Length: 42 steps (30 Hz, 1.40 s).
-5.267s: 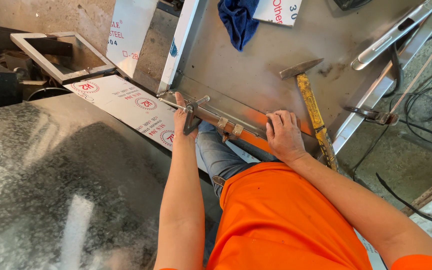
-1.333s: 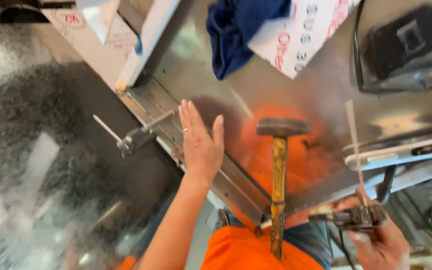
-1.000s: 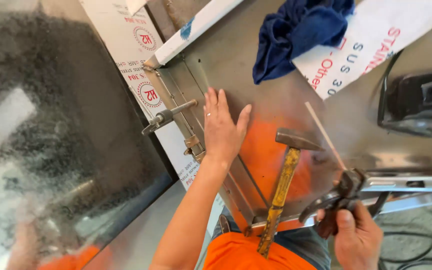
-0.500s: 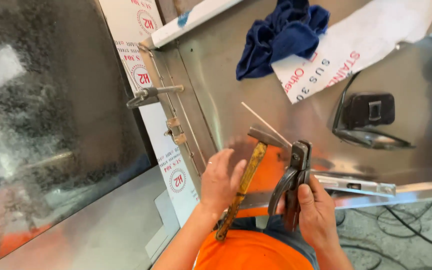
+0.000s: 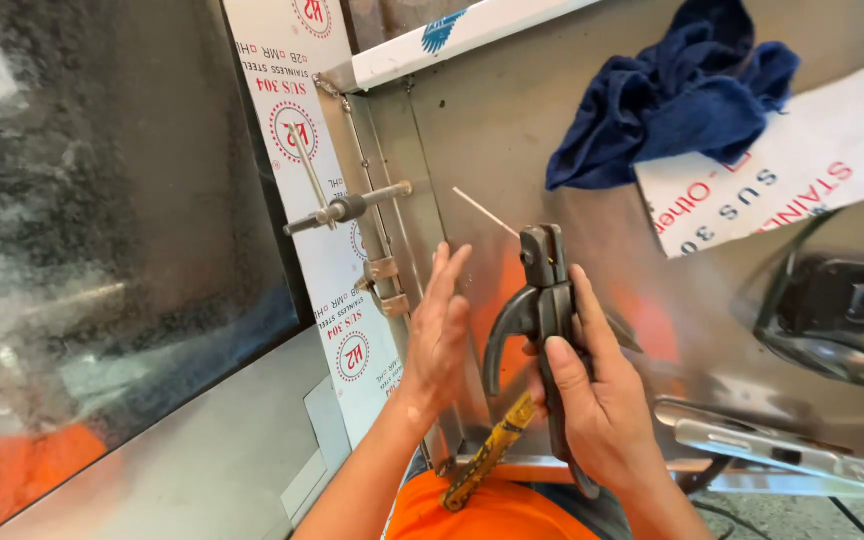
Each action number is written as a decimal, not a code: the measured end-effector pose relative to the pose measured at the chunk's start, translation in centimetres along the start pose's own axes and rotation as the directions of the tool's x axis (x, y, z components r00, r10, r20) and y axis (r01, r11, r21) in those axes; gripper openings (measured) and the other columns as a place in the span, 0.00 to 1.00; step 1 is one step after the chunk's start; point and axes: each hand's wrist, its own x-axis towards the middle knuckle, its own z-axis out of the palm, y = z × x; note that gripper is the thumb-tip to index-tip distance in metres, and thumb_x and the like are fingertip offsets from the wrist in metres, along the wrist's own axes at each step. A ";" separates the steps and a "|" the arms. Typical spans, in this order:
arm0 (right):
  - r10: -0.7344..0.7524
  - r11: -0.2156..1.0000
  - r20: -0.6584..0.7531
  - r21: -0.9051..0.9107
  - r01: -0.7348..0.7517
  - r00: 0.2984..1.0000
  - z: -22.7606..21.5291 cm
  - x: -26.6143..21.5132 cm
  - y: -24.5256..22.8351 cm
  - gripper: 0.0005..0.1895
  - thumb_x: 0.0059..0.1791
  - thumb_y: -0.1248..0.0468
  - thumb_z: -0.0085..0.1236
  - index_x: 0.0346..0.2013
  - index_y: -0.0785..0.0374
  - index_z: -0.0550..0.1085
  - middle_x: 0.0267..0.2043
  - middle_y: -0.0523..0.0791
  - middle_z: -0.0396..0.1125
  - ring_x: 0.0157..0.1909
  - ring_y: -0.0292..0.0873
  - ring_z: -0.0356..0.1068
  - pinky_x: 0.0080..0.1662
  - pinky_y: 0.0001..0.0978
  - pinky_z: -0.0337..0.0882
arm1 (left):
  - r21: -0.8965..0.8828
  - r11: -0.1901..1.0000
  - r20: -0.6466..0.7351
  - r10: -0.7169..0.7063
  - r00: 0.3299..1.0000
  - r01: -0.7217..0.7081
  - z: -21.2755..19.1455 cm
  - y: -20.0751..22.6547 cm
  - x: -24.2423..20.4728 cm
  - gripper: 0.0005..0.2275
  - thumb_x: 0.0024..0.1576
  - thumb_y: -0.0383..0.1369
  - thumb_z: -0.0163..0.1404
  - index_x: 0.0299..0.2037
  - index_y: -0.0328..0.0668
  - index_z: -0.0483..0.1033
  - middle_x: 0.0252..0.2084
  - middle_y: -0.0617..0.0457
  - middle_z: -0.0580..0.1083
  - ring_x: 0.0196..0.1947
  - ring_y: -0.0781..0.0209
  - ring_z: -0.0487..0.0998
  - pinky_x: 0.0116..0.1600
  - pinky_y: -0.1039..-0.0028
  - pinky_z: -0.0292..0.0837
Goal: The person clamps a stainless steel frame to the workbench using G-clamps and locking pliers, tightening the clamps by hand, then welds the frame joint with an arc welding electrode holder, producing sparks, and repositions the clamps along the frame edge.
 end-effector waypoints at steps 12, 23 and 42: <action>-0.100 0.987 -0.037 -0.129 0.094 0.994 1.0 3.2 3.9 0.35 0.56 0.63 0.43 0.77 0.63 0.46 0.35 0.40 0.69 0.25 0.31 0.63 0.28 0.22 0.66 | -0.015 0.999 0.255 -0.040 0.966 0.046 -2.3 -0.1 0.3 0.57 0.51 0.78 0.28 0.76 0.29 0.49 0.81 0.30 0.42 0.83 0.39 0.39 0.80 0.57 0.36; -0.215 0.957 -0.004 -0.198 0.210 0.977 0.9 4.1 4.9 0.33 0.57 0.66 0.45 0.76 0.69 0.49 0.31 0.39 0.65 0.26 0.31 0.62 0.30 0.22 0.67 | 0.010 0.997 0.289 -0.077 0.954 0.077 -2.2 -0.3 1.0 0.53 0.57 0.74 0.25 0.76 0.28 0.46 0.82 0.31 0.42 0.83 0.40 0.39 0.80 0.59 0.36; -0.197 0.960 0.005 -0.203 0.194 0.980 0.1 4.6 5.5 0.33 0.57 0.65 0.46 0.76 0.69 0.51 0.30 0.39 0.64 0.25 0.30 0.61 0.29 0.21 0.66 | 0.032 0.992 0.310 -0.130 0.942 0.126 -2.3 0.4 1.7 0.57 0.52 0.77 0.28 0.77 0.27 0.42 0.82 0.31 0.40 0.84 0.39 0.37 0.81 0.57 0.35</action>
